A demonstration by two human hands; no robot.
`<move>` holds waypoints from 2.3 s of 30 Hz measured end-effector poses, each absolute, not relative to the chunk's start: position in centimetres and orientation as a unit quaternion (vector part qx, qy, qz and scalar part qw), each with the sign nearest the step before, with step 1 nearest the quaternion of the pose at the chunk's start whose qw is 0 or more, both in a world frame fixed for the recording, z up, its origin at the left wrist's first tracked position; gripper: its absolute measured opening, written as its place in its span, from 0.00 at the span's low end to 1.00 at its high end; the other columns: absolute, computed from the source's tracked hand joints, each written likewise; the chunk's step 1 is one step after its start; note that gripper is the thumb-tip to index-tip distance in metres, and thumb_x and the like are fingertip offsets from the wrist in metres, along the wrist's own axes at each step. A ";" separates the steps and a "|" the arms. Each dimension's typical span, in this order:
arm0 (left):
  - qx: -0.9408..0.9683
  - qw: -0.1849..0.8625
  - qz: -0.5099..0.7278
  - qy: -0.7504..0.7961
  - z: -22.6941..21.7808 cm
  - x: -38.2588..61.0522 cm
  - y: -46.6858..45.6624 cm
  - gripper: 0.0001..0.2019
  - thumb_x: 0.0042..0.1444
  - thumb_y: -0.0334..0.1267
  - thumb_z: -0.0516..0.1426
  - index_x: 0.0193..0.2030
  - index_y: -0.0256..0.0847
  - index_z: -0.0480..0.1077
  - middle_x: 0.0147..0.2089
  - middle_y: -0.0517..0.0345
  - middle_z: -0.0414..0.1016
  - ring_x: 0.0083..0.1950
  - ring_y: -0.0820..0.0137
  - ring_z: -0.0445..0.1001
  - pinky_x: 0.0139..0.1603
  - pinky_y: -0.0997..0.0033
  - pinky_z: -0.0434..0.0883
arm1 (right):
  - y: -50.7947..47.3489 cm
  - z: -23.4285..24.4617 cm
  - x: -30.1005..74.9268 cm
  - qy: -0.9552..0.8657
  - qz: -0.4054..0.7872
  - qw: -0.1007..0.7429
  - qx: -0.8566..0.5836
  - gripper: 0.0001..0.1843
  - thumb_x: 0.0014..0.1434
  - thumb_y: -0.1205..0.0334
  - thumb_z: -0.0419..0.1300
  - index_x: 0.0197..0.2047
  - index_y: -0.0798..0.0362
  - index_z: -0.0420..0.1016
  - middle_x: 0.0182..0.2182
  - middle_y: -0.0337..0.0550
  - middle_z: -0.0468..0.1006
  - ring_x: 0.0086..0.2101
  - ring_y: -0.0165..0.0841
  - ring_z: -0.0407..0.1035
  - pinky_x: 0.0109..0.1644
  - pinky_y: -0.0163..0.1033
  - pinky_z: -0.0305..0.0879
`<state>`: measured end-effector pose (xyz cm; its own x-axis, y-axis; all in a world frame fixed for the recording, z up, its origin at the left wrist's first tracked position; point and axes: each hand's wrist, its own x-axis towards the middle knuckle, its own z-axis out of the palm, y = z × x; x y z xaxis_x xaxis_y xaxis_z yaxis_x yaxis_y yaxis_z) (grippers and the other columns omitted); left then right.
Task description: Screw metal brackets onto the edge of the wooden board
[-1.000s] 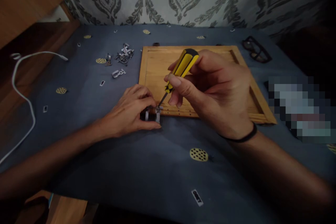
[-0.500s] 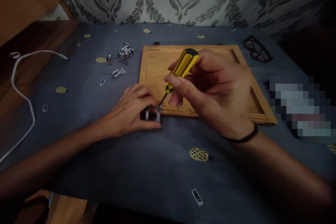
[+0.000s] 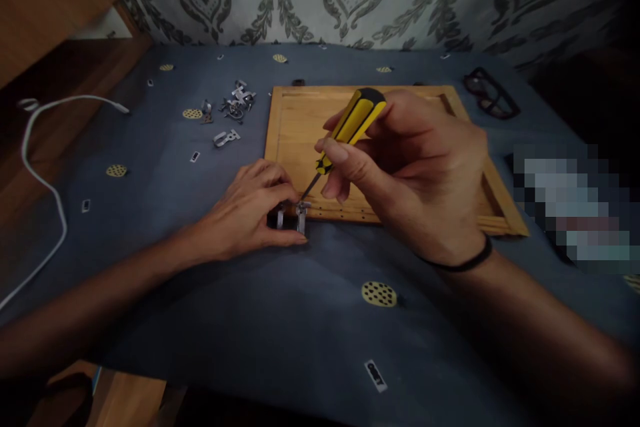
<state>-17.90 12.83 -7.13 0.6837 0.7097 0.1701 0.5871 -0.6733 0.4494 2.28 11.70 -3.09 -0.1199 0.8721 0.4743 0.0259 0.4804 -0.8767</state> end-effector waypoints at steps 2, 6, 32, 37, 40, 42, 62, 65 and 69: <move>0.900 0.181 0.169 0.359 -7.2 -17.9 12.9 0.20 0.55 0.54 0.68 0.44 0.42 0.76 0.49 0.53 0.73 0.54 0.58 0.69 0.57 0.55 0.64 | 11.7 -3.0 2.3 -0.648 0.372 0.570 -0.341 0.10 0.58 0.54 0.72 0.35 0.47 0.77 0.30 0.34 0.78 0.21 0.28 0.73 0.23 0.37 0.70; 0.902 0.177 0.172 0.354 -7.3 -18.0 12.9 0.20 0.54 0.54 0.68 0.44 0.41 0.76 0.48 0.53 0.73 0.53 0.58 0.69 0.56 0.55 0.65 | 11.7 -2.9 2.4 -0.651 0.369 0.567 -0.343 0.10 0.58 0.55 0.72 0.34 0.47 0.77 0.31 0.34 0.78 0.20 0.27 0.72 0.21 0.37 0.69; 0.903 0.171 0.172 0.356 -7.3 -17.9 12.8 0.21 0.55 0.54 0.68 0.46 0.41 0.76 0.52 0.51 0.74 0.56 0.56 0.69 0.57 0.55 0.64 | 12.1 -3.2 2.7 -0.659 0.410 0.529 -0.343 0.16 0.54 0.51 0.75 0.34 0.47 0.74 0.26 0.33 0.76 0.21 0.29 0.74 0.22 0.35 0.71; 0.905 0.170 0.164 0.353 -7.2 -17.9 12.8 0.21 0.55 0.55 0.67 0.46 0.41 0.76 0.50 0.52 0.73 0.55 0.57 0.68 0.55 0.57 0.65 | 12.4 -2.5 3.2 -0.675 0.442 0.490 -0.331 0.15 0.58 0.49 0.71 0.36 0.49 0.73 0.33 0.37 0.80 0.25 0.29 0.78 0.27 0.34 0.75; 0.904 0.172 0.170 0.352 -7.2 -17.9 12.8 0.20 0.55 0.55 0.67 0.45 0.41 0.76 0.50 0.52 0.73 0.55 0.57 0.68 0.56 0.56 0.64 | 12.5 -2.5 3.1 -0.665 0.455 0.493 -0.328 0.17 0.58 0.50 0.71 0.34 0.48 0.69 0.31 0.36 0.81 0.25 0.30 0.78 0.27 0.36 0.76; 0.902 0.172 0.174 0.355 -7.2 -17.9 12.8 0.19 0.55 0.54 0.68 0.44 0.41 0.76 0.50 0.53 0.73 0.54 0.58 0.68 0.57 0.56 0.64 | 12.5 -2.8 2.8 -0.652 0.448 0.515 -0.330 0.20 0.55 0.52 0.74 0.32 0.47 0.66 0.30 0.34 0.79 0.22 0.29 0.76 0.23 0.36 0.73; 0.900 0.178 0.160 0.366 -7.0 -17.8 12.8 0.20 0.55 0.54 0.68 0.47 0.41 0.77 0.52 0.52 0.74 0.56 0.56 0.68 0.57 0.54 0.65 | 12.5 -3.0 2.6 -0.656 0.437 0.509 -0.344 0.19 0.50 0.51 0.77 0.29 0.49 0.71 0.30 0.33 0.80 0.20 0.25 0.71 0.22 0.31 0.70; 0.900 0.175 0.161 0.366 -7.0 -17.8 12.8 0.20 0.54 0.53 0.68 0.45 0.41 0.77 0.50 0.52 0.74 0.55 0.57 0.69 0.56 0.56 0.65 | 12.4 -2.8 2.5 -0.659 0.436 0.508 -0.344 0.19 0.49 0.51 0.77 0.30 0.48 0.71 0.27 0.33 0.79 0.21 0.27 0.72 0.24 0.33 0.72; 0.901 0.176 0.171 0.359 -7.1 -17.8 12.8 0.19 0.54 0.54 0.68 0.43 0.42 0.76 0.48 0.54 0.73 0.53 0.59 0.68 0.55 0.57 0.65 | 12.1 -2.2 2.4 -0.644 0.392 0.550 -0.359 0.16 0.55 0.47 0.73 0.30 0.47 0.74 0.28 0.36 0.79 0.20 0.28 0.72 0.23 0.37 0.71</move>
<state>-17.81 12.84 -7.06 0.6845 0.7060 0.1816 0.5859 -0.6810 0.4392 2.42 12.07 -2.17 -0.1379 0.8937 0.4269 0.0321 0.4348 -0.8999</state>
